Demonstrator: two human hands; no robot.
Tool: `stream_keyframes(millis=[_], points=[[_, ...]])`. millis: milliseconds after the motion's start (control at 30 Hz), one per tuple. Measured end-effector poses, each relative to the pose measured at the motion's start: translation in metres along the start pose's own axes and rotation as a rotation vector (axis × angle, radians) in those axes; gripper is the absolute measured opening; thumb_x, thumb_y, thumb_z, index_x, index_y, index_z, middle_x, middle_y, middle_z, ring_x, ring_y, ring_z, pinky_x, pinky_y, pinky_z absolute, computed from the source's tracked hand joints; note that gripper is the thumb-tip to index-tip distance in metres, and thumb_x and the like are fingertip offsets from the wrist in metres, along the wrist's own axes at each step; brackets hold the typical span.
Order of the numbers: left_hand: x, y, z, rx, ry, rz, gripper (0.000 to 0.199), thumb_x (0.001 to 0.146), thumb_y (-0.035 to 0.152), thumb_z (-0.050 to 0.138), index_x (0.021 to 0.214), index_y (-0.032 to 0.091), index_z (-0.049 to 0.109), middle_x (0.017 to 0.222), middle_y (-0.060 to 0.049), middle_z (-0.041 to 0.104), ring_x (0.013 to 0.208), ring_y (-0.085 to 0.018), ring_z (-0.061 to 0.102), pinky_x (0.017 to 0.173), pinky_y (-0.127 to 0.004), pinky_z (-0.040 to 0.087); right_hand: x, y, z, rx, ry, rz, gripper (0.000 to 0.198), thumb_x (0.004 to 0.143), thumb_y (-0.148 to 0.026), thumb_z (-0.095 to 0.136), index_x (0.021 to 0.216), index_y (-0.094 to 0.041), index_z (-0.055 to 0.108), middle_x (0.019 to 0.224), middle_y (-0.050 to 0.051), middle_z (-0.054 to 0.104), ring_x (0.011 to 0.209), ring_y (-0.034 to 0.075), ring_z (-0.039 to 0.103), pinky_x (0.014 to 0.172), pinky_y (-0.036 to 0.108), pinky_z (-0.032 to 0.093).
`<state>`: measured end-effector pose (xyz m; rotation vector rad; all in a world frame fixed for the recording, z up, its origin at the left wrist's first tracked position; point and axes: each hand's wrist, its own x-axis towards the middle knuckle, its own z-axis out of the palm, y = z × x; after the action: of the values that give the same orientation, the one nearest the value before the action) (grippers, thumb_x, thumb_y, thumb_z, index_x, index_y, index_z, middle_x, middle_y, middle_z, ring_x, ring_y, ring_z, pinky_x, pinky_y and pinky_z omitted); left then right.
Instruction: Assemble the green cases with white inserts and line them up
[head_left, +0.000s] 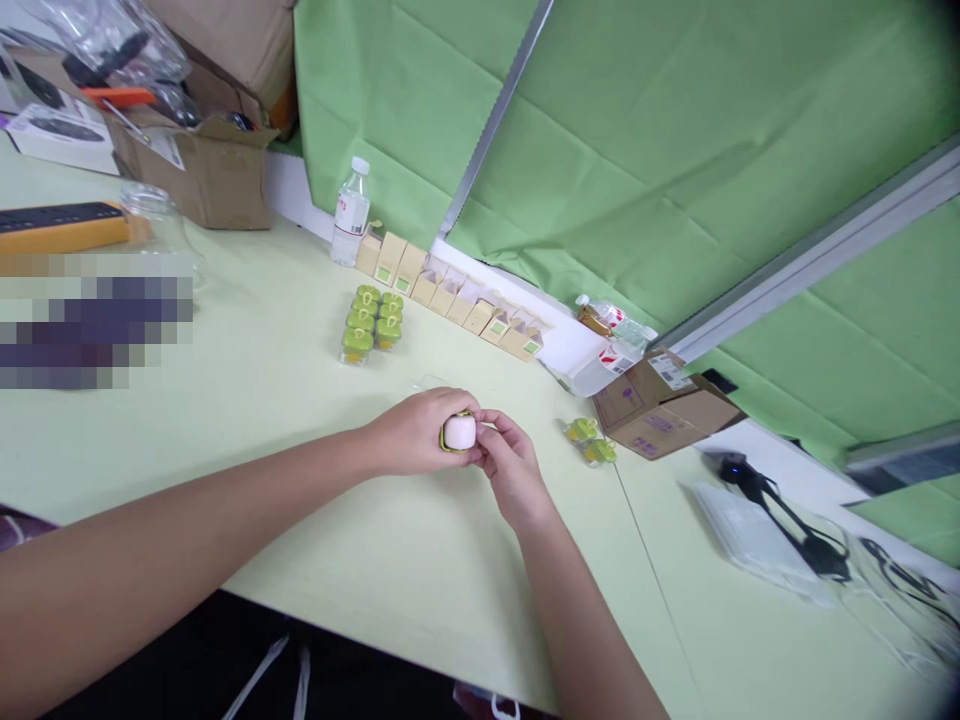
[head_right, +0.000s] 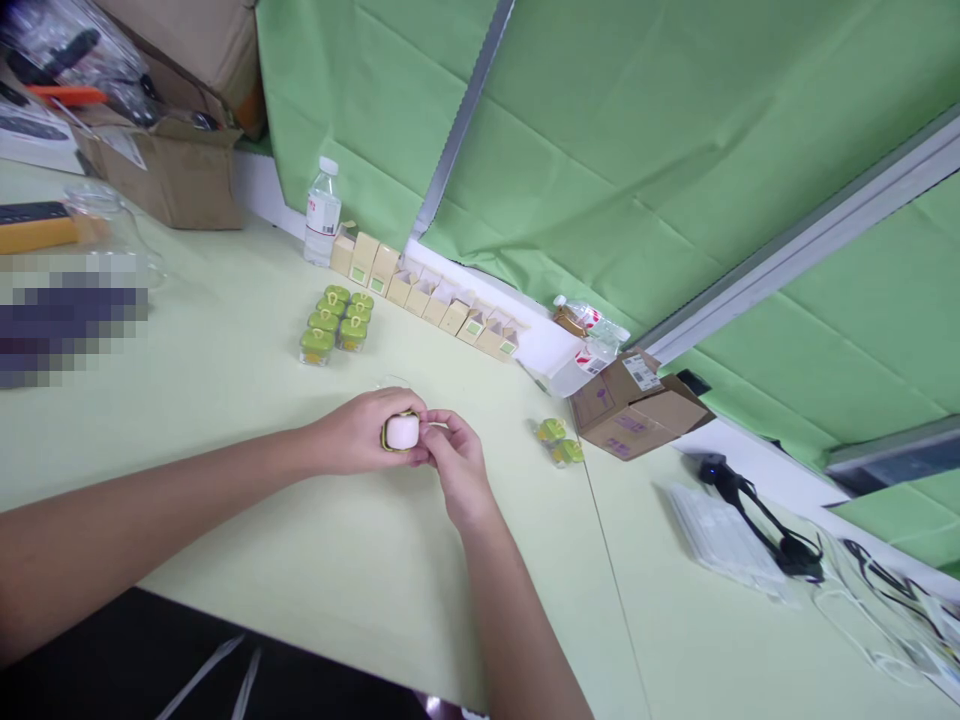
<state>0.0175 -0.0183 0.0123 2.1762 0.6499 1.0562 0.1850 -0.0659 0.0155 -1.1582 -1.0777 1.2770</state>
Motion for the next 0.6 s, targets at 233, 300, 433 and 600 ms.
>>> stream_keyframes(millis=[233, 300, 433, 600], points=[[0.0005, -0.0017, -0.0011, 0.015, 0.024, 0.049, 0.029, 0.075, 0.029, 0.077, 0.092, 0.021, 0.055, 0.094, 0.000, 0.059, 0.086, -0.017, 0.058, 0.072, -0.029, 0.044, -0.0013, 0.0000, 0.0001, 0.007, -0.006, 0.000, 0.022, 0.075, -0.034, 0.077, 0.090, -0.019, 0.068, 0.073, -0.001, 0.067, 0.058, 0.010, 0.056, 0.058, 0.025, 0.052], [0.0002, -0.0016, -0.0017, 0.018, 0.027, 0.049, 0.031, 0.074, 0.029, 0.077, 0.093, 0.021, 0.055, 0.095, 0.000, 0.057, 0.086, -0.017, 0.058, 0.072, -0.029, 0.045, -0.0020, 0.0005, 0.0000, 0.011, -0.016, 0.007, 0.022, 0.076, -0.034, 0.076, 0.091, -0.020, 0.068, 0.075, -0.001, 0.067, 0.060, 0.010, 0.055, 0.059, 0.024, 0.052], [-0.0006, -0.0012, -0.0016, 0.031, 0.034, 0.024, 0.031, 0.073, 0.033, 0.078, 0.094, 0.022, 0.058, 0.098, -0.002, 0.055, 0.086, -0.018, 0.058, 0.073, -0.030, 0.046, -0.0031, 0.0008, 0.0003, 0.032, -0.037, 0.016, 0.019, 0.079, -0.034, 0.074, 0.091, -0.020, 0.068, 0.077, -0.001, 0.065, 0.061, 0.010, 0.054, 0.059, 0.024, 0.052], [0.0006, -0.0009, -0.0025, 0.095, 0.099, 0.047, 0.032, 0.072, 0.036, 0.079, 0.094, 0.022, 0.061, 0.095, -0.002, 0.056, 0.089, -0.020, 0.057, 0.076, -0.032, 0.047, -0.0043, -0.0024, 0.0028, 0.055, -0.042, 0.020, 0.019, 0.079, -0.035, 0.075, 0.090, -0.020, 0.069, 0.081, -0.001, 0.066, 0.063, 0.011, 0.055, 0.060, 0.025, 0.052]])
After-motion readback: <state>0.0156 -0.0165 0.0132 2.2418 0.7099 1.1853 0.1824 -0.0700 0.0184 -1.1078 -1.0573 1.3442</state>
